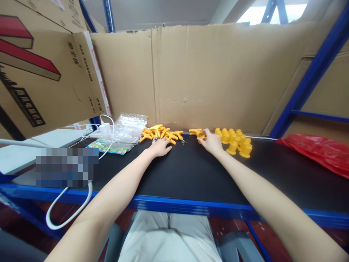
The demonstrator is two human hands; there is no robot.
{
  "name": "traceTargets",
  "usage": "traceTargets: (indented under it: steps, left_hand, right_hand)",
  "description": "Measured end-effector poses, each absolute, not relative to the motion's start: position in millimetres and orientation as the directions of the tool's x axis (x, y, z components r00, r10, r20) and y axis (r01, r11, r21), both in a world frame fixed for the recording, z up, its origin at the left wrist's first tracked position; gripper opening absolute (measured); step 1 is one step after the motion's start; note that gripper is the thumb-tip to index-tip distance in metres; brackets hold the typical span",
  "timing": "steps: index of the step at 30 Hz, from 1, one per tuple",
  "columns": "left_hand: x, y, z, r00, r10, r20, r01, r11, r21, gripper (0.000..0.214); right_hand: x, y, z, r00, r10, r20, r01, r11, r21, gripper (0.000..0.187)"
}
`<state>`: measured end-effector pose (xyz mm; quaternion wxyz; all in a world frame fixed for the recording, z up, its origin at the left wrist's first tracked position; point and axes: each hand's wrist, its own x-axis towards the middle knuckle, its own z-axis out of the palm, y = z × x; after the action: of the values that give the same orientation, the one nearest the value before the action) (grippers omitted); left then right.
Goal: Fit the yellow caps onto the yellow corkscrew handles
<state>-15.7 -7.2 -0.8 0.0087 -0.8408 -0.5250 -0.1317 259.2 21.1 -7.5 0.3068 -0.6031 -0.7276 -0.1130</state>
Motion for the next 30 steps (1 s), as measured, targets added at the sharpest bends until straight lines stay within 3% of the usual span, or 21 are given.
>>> traceTargets:
  steps: [2, 5, 18, 22, 26, 30]
  left_hand:
    - [-15, -8, 1, 0.411, 0.878, 0.246, 0.888, -0.447, 0.112, 0.037]
    - [-14, -11, 5, 0.405, 0.87, 0.28, 0.891, -0.445, 0.096, 0.035]
    - [-8, -18, 16, 0.325, 0.85, 0.414, 0.879, -0.433, 0.201, 0.023]
    - [-8, -17, 16, 0.345, 0.833, 0.434, 0.858, -0.467, 0.214, 0.019]
    - [-10, -15, 9, 0.432, 0.804, 0.409, 0.841, -0.523, 0.138, 0.036]
    - [-11, -12, -1, 0.489, 0.827, 0.276, 0.846, -0.527, 0.08, 0.043]
  right_hand:
    - [255, 21, -8, -0.114, 0.83, 0.546, 0.972, 0.207, -0.111, 0.032]
    - [255, 22, -9, -0.121, 0.857, 0.501, 0.982, 0.177, -0.066, 0.032]
    - [252, 19, -9, -0.132, 0.915, 0.382, 0.978, 0.184, -0.102, 0.045]
    - [255, 12, 6, -0.134, 0.889, 0.437, 0.978, 0.189, -0.085, 0.043]
    - [267, -2, 35, -0.031, 0.879, 0.476, 0.996, 0.065, -0.055, 0.038]
    - [286, -17, 60, 0.133, 0.872, 0.47, 0.991, -0.13, -0.039, 0.035]
